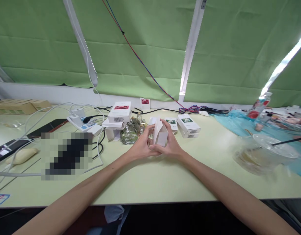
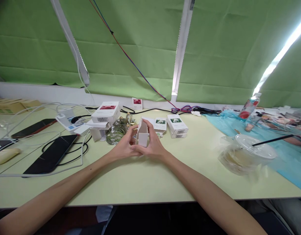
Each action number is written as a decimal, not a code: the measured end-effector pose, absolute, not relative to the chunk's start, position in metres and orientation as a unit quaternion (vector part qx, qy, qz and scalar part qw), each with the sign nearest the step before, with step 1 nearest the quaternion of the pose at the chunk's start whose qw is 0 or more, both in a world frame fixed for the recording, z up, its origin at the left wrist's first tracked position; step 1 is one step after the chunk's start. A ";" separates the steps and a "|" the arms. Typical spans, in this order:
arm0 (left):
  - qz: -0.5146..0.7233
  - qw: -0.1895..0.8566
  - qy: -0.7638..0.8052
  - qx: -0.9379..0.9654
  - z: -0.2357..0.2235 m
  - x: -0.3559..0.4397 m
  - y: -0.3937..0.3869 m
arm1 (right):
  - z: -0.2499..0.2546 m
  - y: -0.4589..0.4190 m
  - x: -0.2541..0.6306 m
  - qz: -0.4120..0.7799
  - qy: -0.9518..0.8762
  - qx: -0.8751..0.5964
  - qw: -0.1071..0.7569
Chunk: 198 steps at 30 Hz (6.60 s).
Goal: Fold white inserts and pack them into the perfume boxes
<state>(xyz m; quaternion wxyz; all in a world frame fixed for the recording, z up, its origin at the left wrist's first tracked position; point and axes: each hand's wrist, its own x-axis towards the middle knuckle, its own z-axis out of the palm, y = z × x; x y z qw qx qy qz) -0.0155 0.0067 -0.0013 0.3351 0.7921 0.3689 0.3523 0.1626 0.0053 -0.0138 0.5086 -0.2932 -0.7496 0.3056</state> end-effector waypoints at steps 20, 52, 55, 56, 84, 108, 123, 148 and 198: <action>0.344 0.285 0.393 0.804 -0.002 -0.016 0.008 | -0.015 0.005 0.164 0.300 -0.752 -0.308 0.500; 0.339 0.317 0.369 0.805 0.000 -0.014 0.003 | -0.016 0.008 0.164 0.287 -0.757 -0.315 0.496; 0.347 0.341 0.358 0.797 0.000 -0.014 0.002 | -0.015 0.009 0.164 0.283 -0.755 -0.316 0.500; 0.348 0.347 0.356 0.795 0.001 -0.013 0.002 | -0.015 0.010 0.164 0.283 -0.754 -0.316 0.502; 0.354 0.449 0.349 0.742 -0.005 -0.020 0.017 | -0.017 0.013 0.169 0.365 -0.721 -0.289 0.513; 0.350 0.455 0.352 0.739 -0.005 -0.019 0.017 | -0.012 0.010 0.170 0.375 -0.722 -0.302 0.497; 0.353 0.456 0.355 0.736 -0.006 -0.017 0.017 | -0.013 0.011 0.170 0.370 -0.722 -0.302 0.501; 0.358 0.454 0.346 0.739 -0.006 -0.016 0.016 | -0.010 0.008 0.169 0.356 -0.734 -0.305 0.492; 0.365 0.197 0.453 0.789 0.006 -0.009 0.004 | -0.010 0.012 0.165 -0.015 -0.713 -0.312 0.628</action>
